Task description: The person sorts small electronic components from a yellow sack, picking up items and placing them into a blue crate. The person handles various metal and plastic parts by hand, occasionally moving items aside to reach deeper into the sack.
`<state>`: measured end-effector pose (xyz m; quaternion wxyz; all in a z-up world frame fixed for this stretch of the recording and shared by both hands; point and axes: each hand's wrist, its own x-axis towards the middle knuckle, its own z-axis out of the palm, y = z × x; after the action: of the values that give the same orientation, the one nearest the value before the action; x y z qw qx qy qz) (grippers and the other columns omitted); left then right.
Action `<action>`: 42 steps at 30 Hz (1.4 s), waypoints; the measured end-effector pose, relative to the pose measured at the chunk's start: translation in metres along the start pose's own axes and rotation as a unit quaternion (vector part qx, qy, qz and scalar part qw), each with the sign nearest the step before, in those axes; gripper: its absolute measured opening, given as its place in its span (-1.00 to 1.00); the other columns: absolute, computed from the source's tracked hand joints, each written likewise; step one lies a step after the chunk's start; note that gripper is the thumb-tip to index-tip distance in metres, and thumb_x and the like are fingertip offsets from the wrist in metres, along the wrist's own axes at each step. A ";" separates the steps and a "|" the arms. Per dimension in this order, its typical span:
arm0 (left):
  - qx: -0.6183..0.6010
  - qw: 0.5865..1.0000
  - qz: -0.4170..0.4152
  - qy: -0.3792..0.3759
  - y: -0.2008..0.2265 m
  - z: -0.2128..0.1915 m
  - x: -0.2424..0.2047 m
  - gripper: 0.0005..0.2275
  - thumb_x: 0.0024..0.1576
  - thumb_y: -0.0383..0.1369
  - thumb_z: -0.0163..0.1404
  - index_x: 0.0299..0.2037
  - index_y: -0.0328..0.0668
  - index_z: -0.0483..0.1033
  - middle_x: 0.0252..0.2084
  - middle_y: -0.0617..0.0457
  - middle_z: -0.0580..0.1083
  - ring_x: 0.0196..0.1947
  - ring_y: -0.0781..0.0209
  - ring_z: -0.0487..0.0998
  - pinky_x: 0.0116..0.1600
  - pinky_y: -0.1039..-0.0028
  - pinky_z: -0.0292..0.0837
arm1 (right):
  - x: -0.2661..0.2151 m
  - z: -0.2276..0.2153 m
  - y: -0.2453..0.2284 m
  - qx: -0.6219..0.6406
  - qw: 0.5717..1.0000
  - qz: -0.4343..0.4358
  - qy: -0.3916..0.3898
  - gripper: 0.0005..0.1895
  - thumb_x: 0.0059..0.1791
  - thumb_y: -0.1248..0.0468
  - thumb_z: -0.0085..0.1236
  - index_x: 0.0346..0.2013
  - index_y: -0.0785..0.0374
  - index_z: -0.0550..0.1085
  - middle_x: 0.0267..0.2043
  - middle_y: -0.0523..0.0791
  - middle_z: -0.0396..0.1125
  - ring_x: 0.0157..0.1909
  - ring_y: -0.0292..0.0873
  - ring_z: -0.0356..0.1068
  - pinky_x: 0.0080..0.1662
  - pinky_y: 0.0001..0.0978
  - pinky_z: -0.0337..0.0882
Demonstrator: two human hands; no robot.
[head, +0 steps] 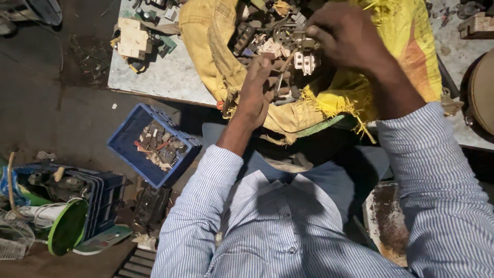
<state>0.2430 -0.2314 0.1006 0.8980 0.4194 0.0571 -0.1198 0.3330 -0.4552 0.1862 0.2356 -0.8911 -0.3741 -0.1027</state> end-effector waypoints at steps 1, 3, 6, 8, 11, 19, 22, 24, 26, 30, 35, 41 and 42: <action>0.011 1.000 -0.011 -0.001 0.001 0.000 -0.001 -0.63 0.29 -0.14 -0.08 0.21 -0.15 0.30 0.06 0.06 0.48 -0.01 0.19 0.55 -0.04 0.32 0.55 | 0.004 0.004 -0.004 -0.004 1.000 0.015 -0.014 -0.82 0.23 0.22 0.18 -0.14 0.28 0.56 -0.22 -0.03 0.41 -0.15 -0.02 0.41 -0.05 -0.12 0.38; 0.041 0.999 -0.010 -0.015 -0.001 -0.001 0.001 -0.60 0.26 -0.18 -0.03 0.22 -0.21 0.32 0.03 0.06 0.48 -0.08 0.24 0.55 -0.10 0.37 0.55 | 0.009 0.011 -0.010 -0.011 0.998 0.046 -0.042 -0.80 0.24 0.20 0.17 -0.13 0.30 0.54 -0.26 0.00 0.38 -0.20 -0.01 0.40 -0.10 -0.10 0.37; 0.109 0.993 0.032 -0.037 -0.007 -0.001 0.004 -0.59 0.24 -0.27 0.09 0.22 -0.30 0.37 -0.06 -0.04 0.49 -0.20 0.26 0.53 -0.19 0.41 0.53 | 0.014 0.015 -0.015 -0.063 0.994 0.057 -0.072 -0.77 0.23 0.17 0.15 -0.18 0.28 0.56 -0.34 -0.02 0.40 -0.30 -0.02 0.41 -0.16 -0.08 0.38; 0.172 0.982 0.071 -0.028 -0.011 0.000 0.006 -0.60 0.23 -0.30 0.12 0.22 -0.33 0.40 -0.11 -0.07 0.49 -0.24 0.27 0.55 -0.17 0.48 0.51 | 0.016 0.010 -0.015 -0.045 0.998 0.036 -0.027 -0.79 0.23 0.17 0.18 -0.13 0.27 0.56 -0.27 -0.03 0.44 -0.26 -0.04 0.44 -0.14 -0.10 0.40; 0.127 0.991 0.045 -0.015 -0.011 0.001 0.005 -0.55 0.23 -0.22 0.09 0.25 -0.31 0.36 -0.02 -0.09 0.49 -0.20 0.23 0.53 -0.23 0.41 0.48 | 0.022 0.001 -0.018 -0.011 1.000 0.028 0.002 -0.81 0.25 0.21 0.10 -0.09 0.27 0.56 -0.20 -0.06 0.46 -0.22 -0.11 0.46 -0.11 -0.17 0.44; -0.054 0.994 0.057 -0.070 0.011 0.004 -0.007 -0.49 0.23 0.05 -0.13 0.32 0.09 0.21 0.24 0.07 0.39 0.18 0.10 0.50 0.05 0.18 0.65 | 0.031 -0.001 -0.042 0.183 0.981 -0.008 -0.056 -0.79 0.21 0.22 0.06 0.00 0.27 0.55 -0.18 -0.06 0.49 -0.26 -0.18 0.52 -0.19 -0.21 0.54; -0.102 0.991 0.057 -0.058 0.010 0.003 -0.011 -0.58 0.32 0.01 -0.10 0.23 -0.07 0.31 0.17 -0.01 0.45 0.10 0.03 0.56 0.01 0.21 0.62 | 0.031 0.002 -0.028 0.153 0.985 0.081 -0.013 -0.86 0.22 0.30 0.06 -0.01 0.24 0.56 -0.13 -0.06 0.49 -0.22 -0.17 0.53 -0.17 -0.27 0.57; -0.100 0.991 0.075 -0.057 0.008 0.001 -0.016 -0.63 0.35 -0.06 -0.07 0.17 -0.14 0.34 0.13 -0.04 0.48 0.04 0.06 0.58 -0.06 0.25 0.61 | 0.027 0.004 -0.012 0.055 0.998 0.027 0.012 -0.86 0.19 0.43 0.09 0.00 0.26 0.58 -0.06 -0.02 0.50 -0.10 -0.12 0.53 -0.08 -0.27 0.54; -0.066 0.990 0.109 -0.065 0.006 -0.003 -0.027 -0.70 0.35 -0.14 -0.02 0.12 -0.16 0.35 0.10 -0.03 0.50 -0.03 0.16 0.57 -0.17 0.29 0.61 | 0.017 0.016 -0.002 -0.025 0.996 0.038 -0.077 -0.75 0.00 0.48 0.15 -0.06 0.20 0.60 -0.07 -0.04 0.49 -0.10 -0.06 0.50 -0.08 -0.18 0.51; -0.145 0.984 0.095 -0.039 0.001 -0.009 -0.055 -0.69 0.28 -0.28 0.09 0.13 -0.22 0.34 0.01 -0.05 0.50 -0.19 0.15 0.58 -0.20 0.34 0.61 | 0.002 0.046 0.002 -0.084 0.992 -0.028 -0.091 -0.67 -0.14 0.31 0.34 -0.07 0.13 0.59 -0.02 -0.05 0.46 0.06 0.07 0.41 -0.04 -0.04 0.44; -0.073 0.992 0.107 -0.012 0.011 -0.008 -0.088 -0.53 0.20 -0.42 0.17 0.31 -0.28 0.34 -0.08 -0.04 0.47 -0.15 0.21 0.55 -0.06 0.42 0.59 | -0.002 0.048 -0.007 -0.182 0.972 0.047 -0.142 -0.59 -0.06 0.24 0.35 0.09 -0.02 0.58 -0.05 -0.04 0.44 0.03 0.06 0.41 -0.02 -0.04 0.44; 0.425 0.853 0.299 -0.050 0.034 0.009 -0.102 -0.61 0.12 -0.51 0.02 0.19 -0.29 0.39 0.16 -0.13 0.39 0.07 -0.03 0.57 0.13 0.28 0.64 | -0.021 0.012 0.015 -0.197 0.966 0.146 -0.085 -0.50 -0.10 0.25 0.34 0.15 0.09 0.53 0.02 0.02 0.43 -0.10 0.10 0.47 -0.09 0.00 0.45; 0.521 0.815 0.244 -0.064 0.033 0.015 -0.100 -0.56 0.02 -0.48 0.06 0.16 -0.25 0.41 0.20 -0.17 0.38 -0.07 -0.07 0.58 -0.01 0.24 0.60 | -0.023 0.010 0.017 -0.194 0.960 0.184 -0.081 -0.51 -0.07 0.24 0.34 0.17 0.12 0.52 0.00 0.05 0.43 -0.15 0.09 0.48 -0.11 0.01 0.46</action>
<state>0.1550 -0.2060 0.1549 0.5469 0.8159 -0.1760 0.0651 0.3291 -0.4744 0.1632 0.0418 -0.9784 -0.1944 -0.0562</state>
